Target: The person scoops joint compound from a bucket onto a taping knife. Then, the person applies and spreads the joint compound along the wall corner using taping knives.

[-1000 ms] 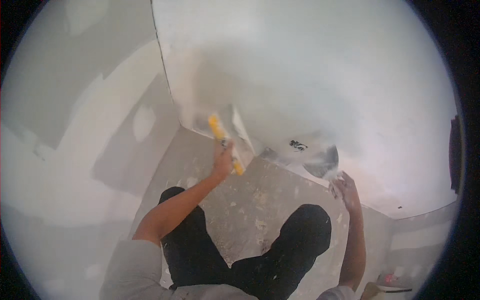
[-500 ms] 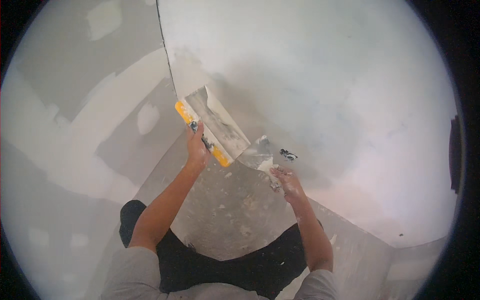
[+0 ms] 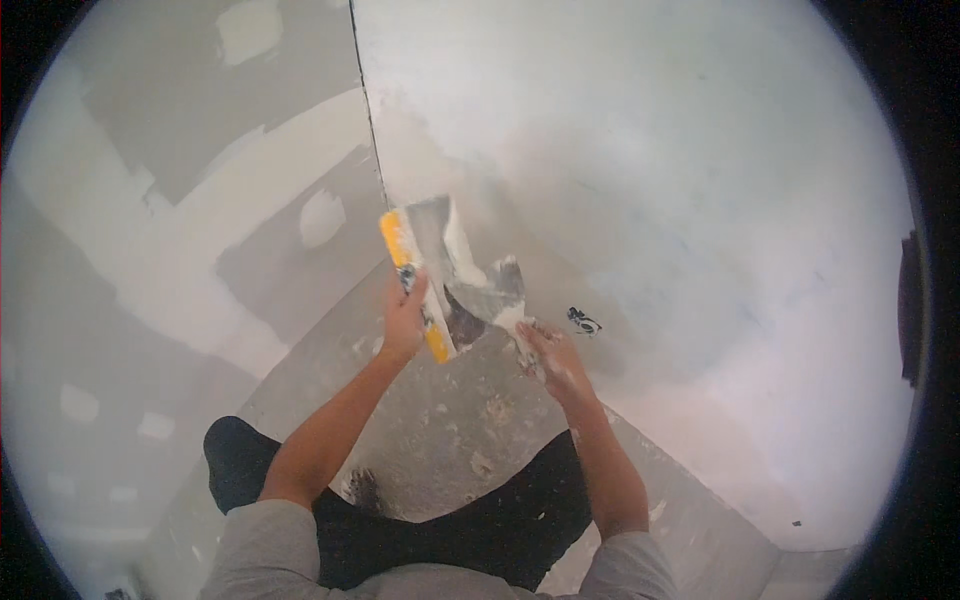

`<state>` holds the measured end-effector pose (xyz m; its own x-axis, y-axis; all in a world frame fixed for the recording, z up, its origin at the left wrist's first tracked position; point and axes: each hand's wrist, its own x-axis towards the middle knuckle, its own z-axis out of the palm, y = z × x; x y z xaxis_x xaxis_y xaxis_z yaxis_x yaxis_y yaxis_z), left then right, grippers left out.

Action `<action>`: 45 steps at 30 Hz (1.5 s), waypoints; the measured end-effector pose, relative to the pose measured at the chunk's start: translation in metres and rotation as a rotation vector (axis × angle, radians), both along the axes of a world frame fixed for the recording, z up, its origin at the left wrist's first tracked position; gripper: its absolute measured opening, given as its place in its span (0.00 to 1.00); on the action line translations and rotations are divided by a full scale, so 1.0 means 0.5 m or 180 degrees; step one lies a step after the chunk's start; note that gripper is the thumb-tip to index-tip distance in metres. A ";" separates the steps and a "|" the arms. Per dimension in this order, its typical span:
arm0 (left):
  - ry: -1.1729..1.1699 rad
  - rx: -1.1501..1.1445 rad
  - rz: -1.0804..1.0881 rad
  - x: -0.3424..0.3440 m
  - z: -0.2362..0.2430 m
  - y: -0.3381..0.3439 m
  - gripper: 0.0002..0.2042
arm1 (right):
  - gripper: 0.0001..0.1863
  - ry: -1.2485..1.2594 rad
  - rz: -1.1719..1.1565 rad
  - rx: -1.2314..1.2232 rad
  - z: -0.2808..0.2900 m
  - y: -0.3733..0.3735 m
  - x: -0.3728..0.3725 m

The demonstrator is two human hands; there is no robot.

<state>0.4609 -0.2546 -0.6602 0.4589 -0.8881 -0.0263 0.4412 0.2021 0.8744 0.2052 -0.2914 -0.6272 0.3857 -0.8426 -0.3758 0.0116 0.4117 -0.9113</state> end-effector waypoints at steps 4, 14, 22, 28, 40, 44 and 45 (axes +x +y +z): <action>-0.0870 0.0247 0.0125 -0.017 0.005 -0.002 0.19 | 0.16 0.0166 -0.0303 -0.0670 0.054 -0.085 0.075; 0.1899 0.0714 -0.1391 0.070 -0.122 -0.036 0.27 | 0.23 0.3321 0.0575 -0.5099 -0.072 -0.082 0.069; 0.1039 0.0602 -0.0360 0.310 -0.425 -0.141 0.27 | 0.19 0.2733 0.0432 -0.3517 -0.261 -0.134 0.128; -0.0518 0.1080 0.0350 0.436 -0.599 -0.284 0.23 | 0.16 0.2003 0.0096 -0.2536 -0.333 -0.054 0.136; -0.2404 0.0685 0.1798 0.520 -0.763 -0.612 0.25 | 0.11 0.1495 -0.0131 -0.0263 -0.306 0.020 0.186; -0.2537 0.0186 0.1888 0.498 -0.775 -0.660 0.24 | 0.10 0.1649 -0.0356 -0.0164 -0.318 0.017 0.190; -0.2821 0.0031 0.1878 0.498 -0.782 -0.669 0.26 | 0.10 0.1676 -0.0380 -0.0145 -0.319 0.014 0.194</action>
<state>0.7100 -0.5889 -1.0513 0.6754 -0.5205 0.5224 -0.5192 0.1675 0.8381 0.3021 -0.2845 -0.7865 0.0556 -0.8890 -0.4546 -0.4071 0.3955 -0.8233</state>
